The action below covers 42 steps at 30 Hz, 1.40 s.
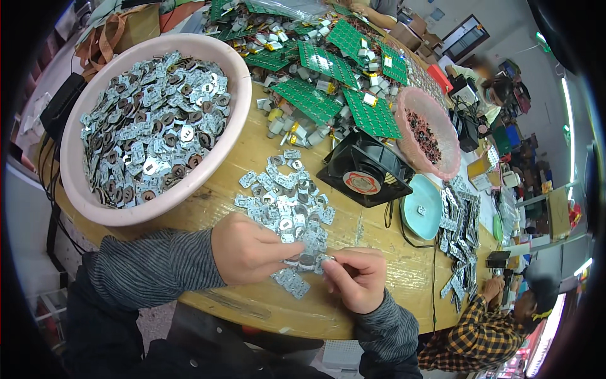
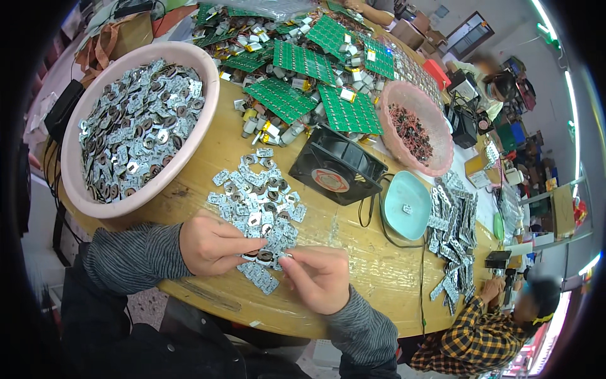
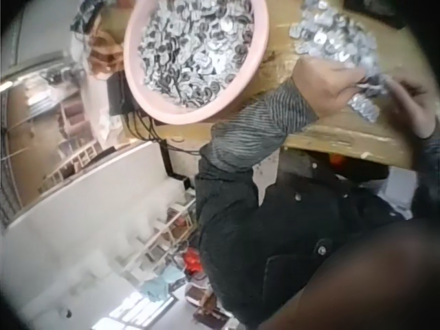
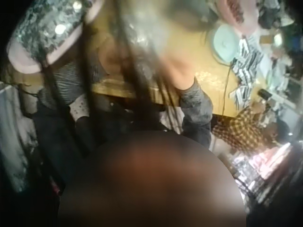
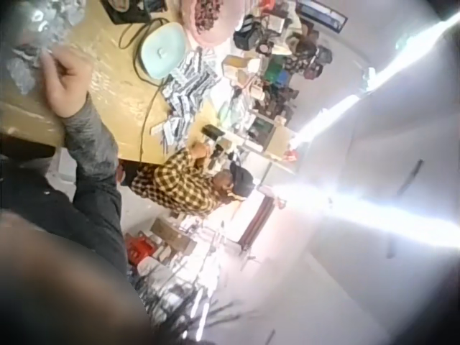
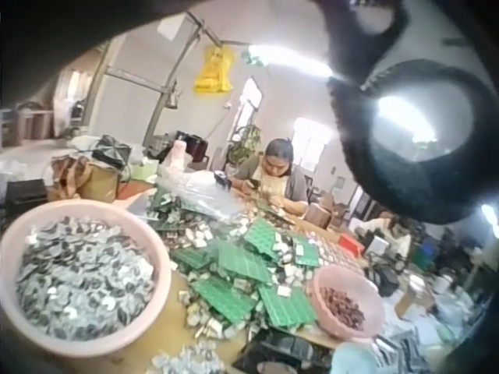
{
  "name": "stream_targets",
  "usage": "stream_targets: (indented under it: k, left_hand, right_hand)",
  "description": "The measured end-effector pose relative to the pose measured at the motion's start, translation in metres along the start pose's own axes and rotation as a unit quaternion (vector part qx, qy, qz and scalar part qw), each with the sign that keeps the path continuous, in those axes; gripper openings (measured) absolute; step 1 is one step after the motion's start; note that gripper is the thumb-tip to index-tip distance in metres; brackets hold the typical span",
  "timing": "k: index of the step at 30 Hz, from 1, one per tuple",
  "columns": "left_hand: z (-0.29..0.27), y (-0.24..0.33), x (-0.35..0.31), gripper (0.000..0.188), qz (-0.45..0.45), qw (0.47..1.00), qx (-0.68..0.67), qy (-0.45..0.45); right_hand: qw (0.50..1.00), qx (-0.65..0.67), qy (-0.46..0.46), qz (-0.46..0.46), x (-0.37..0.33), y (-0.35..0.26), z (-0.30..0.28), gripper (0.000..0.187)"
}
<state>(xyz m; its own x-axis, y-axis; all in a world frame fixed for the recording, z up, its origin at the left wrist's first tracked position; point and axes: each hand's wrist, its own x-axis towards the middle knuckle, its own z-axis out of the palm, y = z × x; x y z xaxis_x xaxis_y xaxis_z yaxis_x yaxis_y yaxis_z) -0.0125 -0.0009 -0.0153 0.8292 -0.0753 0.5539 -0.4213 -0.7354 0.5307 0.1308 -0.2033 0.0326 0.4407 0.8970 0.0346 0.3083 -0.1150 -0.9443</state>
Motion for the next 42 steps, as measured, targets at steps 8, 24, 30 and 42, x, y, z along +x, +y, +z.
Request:
stream_targets:
  k: [8,24,30,42]
  left_hand:
    - [-0.002,0.003,-0.001,0.038,0.001,0.999,0.024,-0.029]
    - [-0.002,0.008,0.003,0.028,-0.026,0.998,0.050,0.004]
    - [-0.007,0.003,0.005,0.022,0.018,1.000,0.003,-0.015]
    - [-0.006,0.003,0.004,0.015,-0.017,0.994,-0.109,0.013]
  right_hand:
    - [0.997,-0.066,-0.015,-0.038,0.002,0.000,-0.003,0.012]
    - [0.993,-0.055,0.105,-0.018,0.002,0.018,0.000,0.009]
    - [0.966,-0.205,0.037,-0.154,0.000,0.008,-0.004,0.024]
    - [0.953,-0.210,-0.034,-0.218,0.000,0.004,-0.006,0.033]
